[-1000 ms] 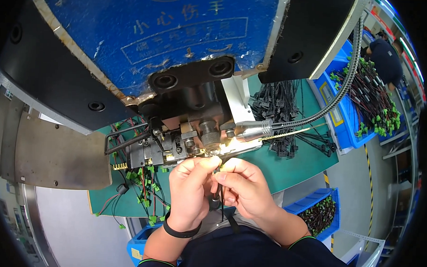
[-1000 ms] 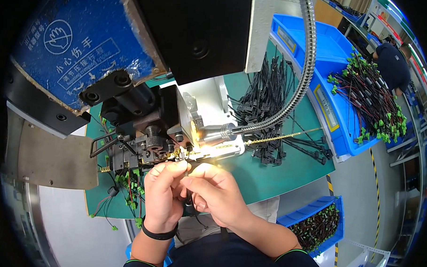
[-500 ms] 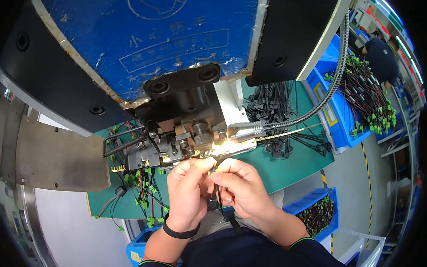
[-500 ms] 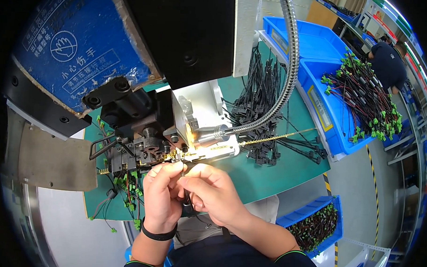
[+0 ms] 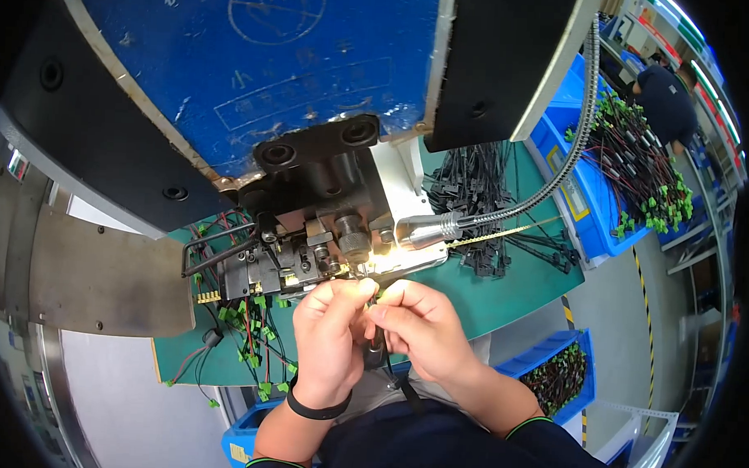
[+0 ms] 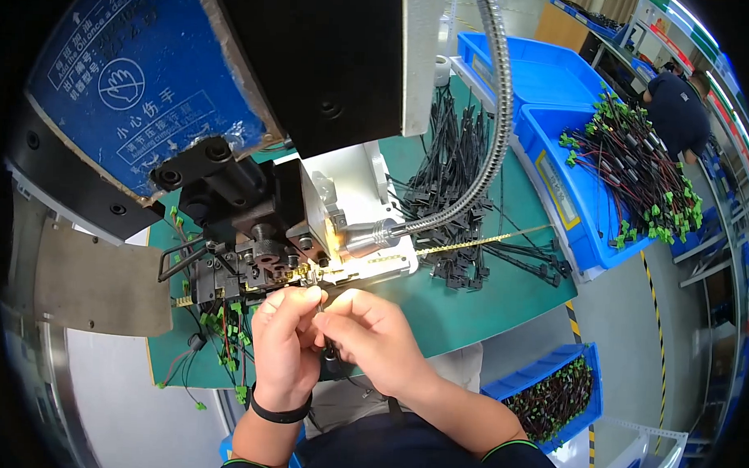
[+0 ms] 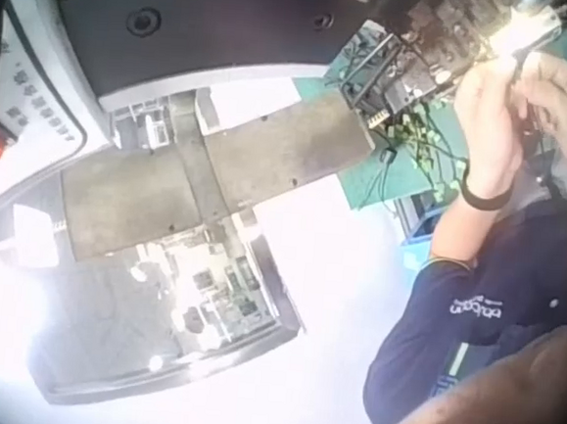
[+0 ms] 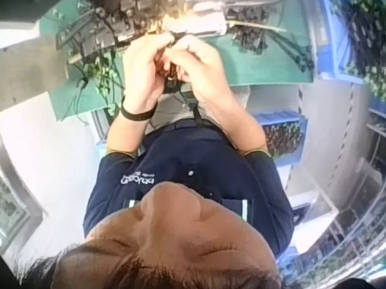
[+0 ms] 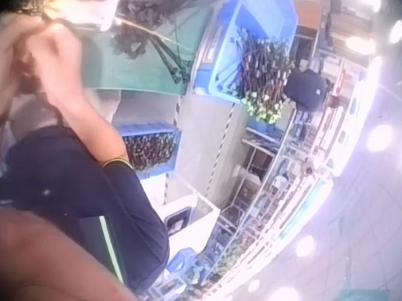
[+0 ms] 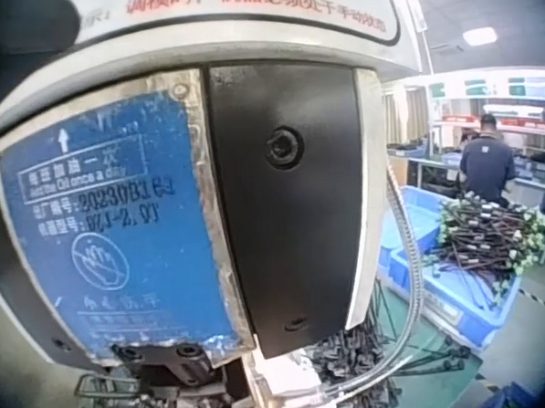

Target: The person assembles wire harnesses by crimping terminals onto wires using an automated machine.

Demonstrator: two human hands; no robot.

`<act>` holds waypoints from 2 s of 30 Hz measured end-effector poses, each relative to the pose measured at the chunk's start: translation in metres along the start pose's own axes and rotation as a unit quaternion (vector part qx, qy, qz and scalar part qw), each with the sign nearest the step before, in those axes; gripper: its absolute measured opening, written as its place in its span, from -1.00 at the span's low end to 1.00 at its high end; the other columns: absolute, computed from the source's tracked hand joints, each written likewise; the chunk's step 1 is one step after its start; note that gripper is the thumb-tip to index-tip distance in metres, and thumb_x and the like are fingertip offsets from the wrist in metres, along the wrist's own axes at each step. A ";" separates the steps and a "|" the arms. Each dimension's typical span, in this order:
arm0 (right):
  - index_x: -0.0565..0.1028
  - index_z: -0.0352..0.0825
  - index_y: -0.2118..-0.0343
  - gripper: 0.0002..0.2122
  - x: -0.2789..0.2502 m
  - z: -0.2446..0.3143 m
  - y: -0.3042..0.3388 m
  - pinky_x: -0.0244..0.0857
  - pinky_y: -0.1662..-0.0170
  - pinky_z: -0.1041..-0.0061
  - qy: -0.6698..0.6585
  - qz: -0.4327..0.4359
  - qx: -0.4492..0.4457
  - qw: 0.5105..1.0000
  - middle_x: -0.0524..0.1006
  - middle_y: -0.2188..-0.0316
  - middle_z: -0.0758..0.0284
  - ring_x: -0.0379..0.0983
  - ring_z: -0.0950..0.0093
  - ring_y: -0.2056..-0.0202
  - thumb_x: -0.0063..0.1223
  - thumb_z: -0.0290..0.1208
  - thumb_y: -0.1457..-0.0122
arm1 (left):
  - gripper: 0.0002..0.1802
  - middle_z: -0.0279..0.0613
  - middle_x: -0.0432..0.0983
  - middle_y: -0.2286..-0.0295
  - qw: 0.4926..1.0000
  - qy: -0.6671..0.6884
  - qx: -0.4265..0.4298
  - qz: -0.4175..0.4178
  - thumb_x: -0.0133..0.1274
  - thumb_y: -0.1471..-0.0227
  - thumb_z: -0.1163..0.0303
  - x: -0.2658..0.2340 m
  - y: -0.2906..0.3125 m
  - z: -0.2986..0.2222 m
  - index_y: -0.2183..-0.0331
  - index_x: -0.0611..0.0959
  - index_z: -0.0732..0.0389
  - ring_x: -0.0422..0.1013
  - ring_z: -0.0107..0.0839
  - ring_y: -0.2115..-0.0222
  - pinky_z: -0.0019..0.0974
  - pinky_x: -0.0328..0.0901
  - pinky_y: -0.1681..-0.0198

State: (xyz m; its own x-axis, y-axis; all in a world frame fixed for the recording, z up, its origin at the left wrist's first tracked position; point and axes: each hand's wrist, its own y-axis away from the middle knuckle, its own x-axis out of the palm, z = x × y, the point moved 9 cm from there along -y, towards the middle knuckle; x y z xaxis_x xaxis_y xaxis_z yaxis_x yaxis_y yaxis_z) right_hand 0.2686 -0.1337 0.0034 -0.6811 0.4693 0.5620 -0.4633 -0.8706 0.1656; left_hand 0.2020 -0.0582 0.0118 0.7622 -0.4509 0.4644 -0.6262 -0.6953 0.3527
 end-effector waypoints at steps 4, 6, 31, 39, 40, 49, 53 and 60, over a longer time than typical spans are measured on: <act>0.17 -0.29 0.14 -0.59 -0.004 0.000 0.031 0.27 0.24 0.61 0.066 0.057 -0.153 0.984 0.31 0.24 0.36 0.31 0.65 0.26 0.20 -0.43 -0.08 | -0.88 -0.40 0.30 0.73 0.988 -0.059 0.135 0.054 0.06 -0.02 0.51 0.012 0.028 -0.016 0.52 0.52 0.30 0.14 -0.63 0.74 -0.52 -0.02 0.66; 0.17 -0.31 0.14 -0.67 -0.001 -0.032 0.049 0.24 0.47 0.67 0.009 0.149 0.006 0.989 0.34 0.36 0.38 0.35 0.68 0.48 0.09 -0.43 -0.16 | -0.86 -0.36 0.33 0.66 0.989 -0.058 0.121 0.062 0.07 -0.03 0.59 0.002 0.033 -0.010 0.55 0.51 0.33 0.15 -0.65 0.70 -0.50 0.02 0.65; 0.43 -0.39 0.25 -0.84 -0.199 0.290 0.088 0.30 0.31 0.49 0.574 -0.314 -0.409 0.636 0.43 0.42 0.24 0.39 0.48 0.39 0.01 -0.47 -0.11 | -0.82 -0.32 0.41 0.49 0.934 -0.303 0.154 0.106 0.04 -0.12 0.49 -0.001 0.042 0.047 0.20 0.52 0.29 0.30 -0.62 0.50 -0.54 0.24 0.42; 0.47 -0.33 0.20 -0.72 -0.113 0.100 0.081 0.39 0.25 0.34 0.697 -0.212 -0.285 0.623 0.48 0.30 0.19 0.48 0.23 0.28 0.14 -0.34 -0.04 | -0.84 -0.28 0.54 0.48 0.941 -0.277 0.114 0.158 0.12 0.00 0.54 -0.013 0.053 0.051 0.29 0.58 0.32 0.42 -0.59 0.51 -0.52 0.32 0.44; 0.41 -0.34 0.10 -0.65 -0.121 0.099 0.075 0.37 0.21 0.31 0.700 -0.242 -0.249 0.624 0.44 0.18 0.14 0.44 0.17 0.19 0.13 -0.34 -0.05 | -0.83 -0.25 0.55 0.46 0.911 -0.335 0.170 0.172 0.12 0.00 0.53 -0.013 0.066 0.035 0.28 0.59 0.31 0.44 -0.54 0.51 -0.49 0.33 0.43; 0.48 -0.32 0.20 -0.70 -0.113 0.089 0.061 0.35 0.27 0.39 0.710 -0.239 -0.284 0.599 0.46 0.24 0.22 0.45 0.24 0.27 0.23 -0.47 0.05 | -0.83 -0.07 0.46 0.34 0.627 -0.639 0.398 -0.198 0.10 0.14 0.56 -0.122 0.118 -0.077 0.37 0.56 0.25 0.34 -0.11 0.25 -0.16 0.21 0.15; 0.46 -0.38 0.30 -0.77 -0.124 0.088 0.063 0.09 0.53 0.62 0.653 -0.271 -0.283 0.649 0.44 0.33 0.34 0.10 0.62 0.64 0.16 -0.62 0.08 | -0.75 -0.03 0.45 0.27 0.556 -0.699 0.359 -0.270 0.11 0.10 0.51 -0.166 0.098 -0.107 0.27 0.56 0.28 0.32 -0.06 0.21 -0.12 0.21 0.10; 0.46 -0.37 0.28 -0.75 -0.141 0.084 0.060 0.13 0.53 0.62 0.633 -0.301 -0.267 0.662 0.44 0.33 0.34 0.17 0.63 0.65 0.05 -0.67 0.10 | -0.72 -0.16 0.47 0.30 0.513 -0.765 0.313 -0.234 0.15 0.09 0.41 -0.172 0.074 -0.108 0.24 0.58 0.22 0.34 -0.16 0.21 -0.10 0.16 0.11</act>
State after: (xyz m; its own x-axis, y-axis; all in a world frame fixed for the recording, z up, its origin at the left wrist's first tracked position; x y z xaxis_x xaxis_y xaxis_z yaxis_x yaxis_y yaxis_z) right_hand 0.3841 -0.2645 0.0020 -0.0555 0.7495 -0.6596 -0.7704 -0.4524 -0.4492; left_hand 0.0064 0.0281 0.0456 0.3422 0.2677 -0.9007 -0.5062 -0.7550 -0.4167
